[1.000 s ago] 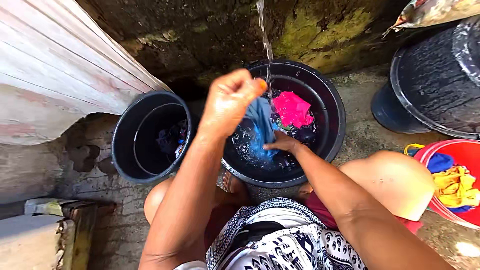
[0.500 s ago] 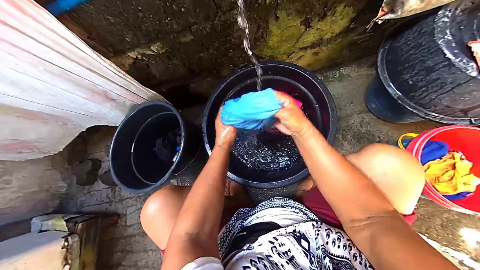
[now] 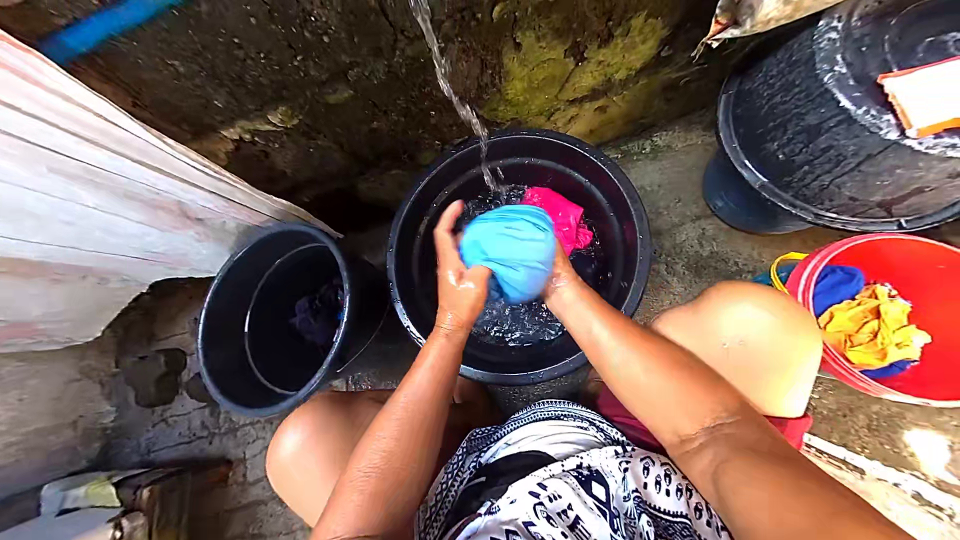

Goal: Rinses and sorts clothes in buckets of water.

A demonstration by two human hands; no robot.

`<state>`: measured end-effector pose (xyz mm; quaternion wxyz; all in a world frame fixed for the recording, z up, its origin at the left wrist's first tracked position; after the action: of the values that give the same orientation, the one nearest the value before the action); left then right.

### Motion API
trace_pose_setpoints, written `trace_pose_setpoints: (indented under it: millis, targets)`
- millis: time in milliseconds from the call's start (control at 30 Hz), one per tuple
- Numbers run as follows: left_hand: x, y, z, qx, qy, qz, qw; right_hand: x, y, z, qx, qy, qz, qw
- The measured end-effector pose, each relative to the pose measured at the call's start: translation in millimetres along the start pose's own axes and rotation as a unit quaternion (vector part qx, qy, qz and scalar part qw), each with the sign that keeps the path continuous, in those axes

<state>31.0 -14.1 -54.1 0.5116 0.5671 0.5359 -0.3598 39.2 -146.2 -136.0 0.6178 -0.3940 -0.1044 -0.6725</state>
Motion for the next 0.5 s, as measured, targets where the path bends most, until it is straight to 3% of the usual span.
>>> trace_pose_setpoints:
  millis: [33, 100, 167, 233, 300, 367, 433, 500]
  targets:
    - [12.0, -2.1, 1.4, -0.064, -0.055, -0.089, 0.992, 7.9, 5.1, 9.3, -0.033, -0.012, -0.008, 0.999]
    - [27.0, -3.3, 8.7, -0.155, -0.173, -0.266, 0.936, 22.7, 9.9, 26.4, -0.069, -0.128, -0.093, 0.985]
    - [42.4, -3.7, 10.9, -0.125, -0.236, -0.408, 0.873, 28.6, 7.3, 36.0, -0.014, -0.28, -0.233, 0.931]
    - [54.3, -3.9, 3.9, -0.035, -0.207, -0.493, 0.844, 22.7, 0.4, 38.2, 0.085, -0.366, -0.323, 0.868]
    - [55.2, 2.1, -10.6, 0.065, -0.12, -0.502, 0.854, 17.8, -7.2, 38.8, 0.174, -0.403, -0.294, 0.849]
    - [42.2, 13.7, -26.6, 0.098, -0.032, -0.467, 0.878, 16.4, -0.4, 39.3, 0.239, -0.369, -0.227, 0.869]
    - [13.3, 26.8, -47.8, 0.05, 0.004, -0.398, 0.916, 23.6, 22.6, 30.1, 0.275, -0.339, -0.12, 0.891]
    - [-20.7, 43.4, -84.8, -0.014, -0.032, -0.305, 0.952, 26.1, 55.2, 2.7, 0.207, -0.381, -0.031, 0.901]
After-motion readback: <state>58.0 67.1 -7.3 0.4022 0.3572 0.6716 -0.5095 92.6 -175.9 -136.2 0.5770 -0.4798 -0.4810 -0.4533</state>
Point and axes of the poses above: each hand's wrist, its own y-axis towards the middle knuckle, its own z-axis out of the palm, x = y × z, the point moved 2 cm from there along y, towards the middle knuckle, and after that the axes turned 15 degrees about -x, right-handed, at the moved point
